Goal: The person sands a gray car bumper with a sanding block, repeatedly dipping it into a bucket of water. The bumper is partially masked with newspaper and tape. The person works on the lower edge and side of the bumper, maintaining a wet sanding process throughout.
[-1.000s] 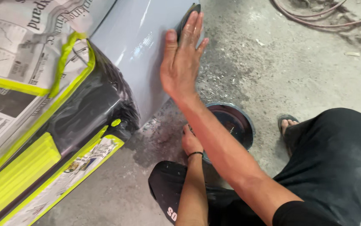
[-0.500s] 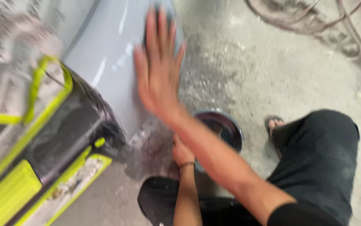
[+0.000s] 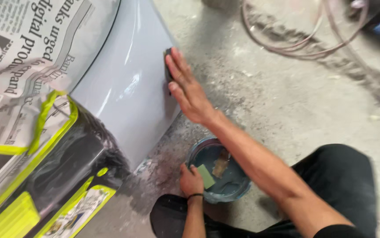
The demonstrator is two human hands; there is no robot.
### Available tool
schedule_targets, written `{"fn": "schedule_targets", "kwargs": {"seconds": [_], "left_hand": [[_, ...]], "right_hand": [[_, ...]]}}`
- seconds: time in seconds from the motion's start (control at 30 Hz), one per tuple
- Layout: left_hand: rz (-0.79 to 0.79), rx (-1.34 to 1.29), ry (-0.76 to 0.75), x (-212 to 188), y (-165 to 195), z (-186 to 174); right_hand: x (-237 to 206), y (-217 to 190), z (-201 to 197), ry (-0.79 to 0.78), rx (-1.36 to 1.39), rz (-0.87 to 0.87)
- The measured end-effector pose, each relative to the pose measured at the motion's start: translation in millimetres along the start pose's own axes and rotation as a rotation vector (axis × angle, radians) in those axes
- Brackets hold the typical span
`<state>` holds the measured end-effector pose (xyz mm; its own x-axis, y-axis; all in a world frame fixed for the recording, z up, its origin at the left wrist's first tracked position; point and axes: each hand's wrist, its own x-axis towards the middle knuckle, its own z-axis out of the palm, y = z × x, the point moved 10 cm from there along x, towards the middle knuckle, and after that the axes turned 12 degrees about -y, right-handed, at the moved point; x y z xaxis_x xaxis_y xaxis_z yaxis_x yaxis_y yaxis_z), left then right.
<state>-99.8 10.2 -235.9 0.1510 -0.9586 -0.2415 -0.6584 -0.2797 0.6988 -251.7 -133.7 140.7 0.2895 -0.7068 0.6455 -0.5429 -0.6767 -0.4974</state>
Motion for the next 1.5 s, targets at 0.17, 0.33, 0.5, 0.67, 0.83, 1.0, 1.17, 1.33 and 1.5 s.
{"fn": "schedule_targets", "kwargs": {"seconds": [0.17, 0.33, 0.5, 0.67, 0.83, 1.0, 1.17, 1.33, 1.5], "left_hand": [[-0.108, 0.038, -0.066, 4, -11, 7], [0.116, 0.017, 0.089, 7, 3, -2], [0.038, 0.051, 0.057, 11, -15, 2], [-0.106, 0.059, -0.024, 12, -28, 7], [0.0, 0.089, 0.04, 9, 0, -4], [-0.107, 0.126, 0.031, 10, -4, -3], [0.052, 0.14, -0.004, 9, 3, 8], [-0.164, 0.196, -0.042, 12, -27, 13], [-0.037, -0.034, -0.068, 24, -36, 23]], "right_hand": [[57, 36, -6, -0.184, 0.122, 0.147], [21, 65, 10, -0.127, 0.026, -0.191], [-76, 91, 69, -0.002, 0.087, -0.259], [-73, 115, 97, 0.063, -0.11, -0.301], [-85, 112, 87, 0.132, 0.101, -0.256], [-69, 94, 71, 0.134, 0.237, -0.011], [-45, 121, 66, 0.203, 0.252, 0.274], [-93, 158, 95, 0.259, 0.603, 0.583], [-95, 126, 87, 0.281, 0.601, 0.575]]}}
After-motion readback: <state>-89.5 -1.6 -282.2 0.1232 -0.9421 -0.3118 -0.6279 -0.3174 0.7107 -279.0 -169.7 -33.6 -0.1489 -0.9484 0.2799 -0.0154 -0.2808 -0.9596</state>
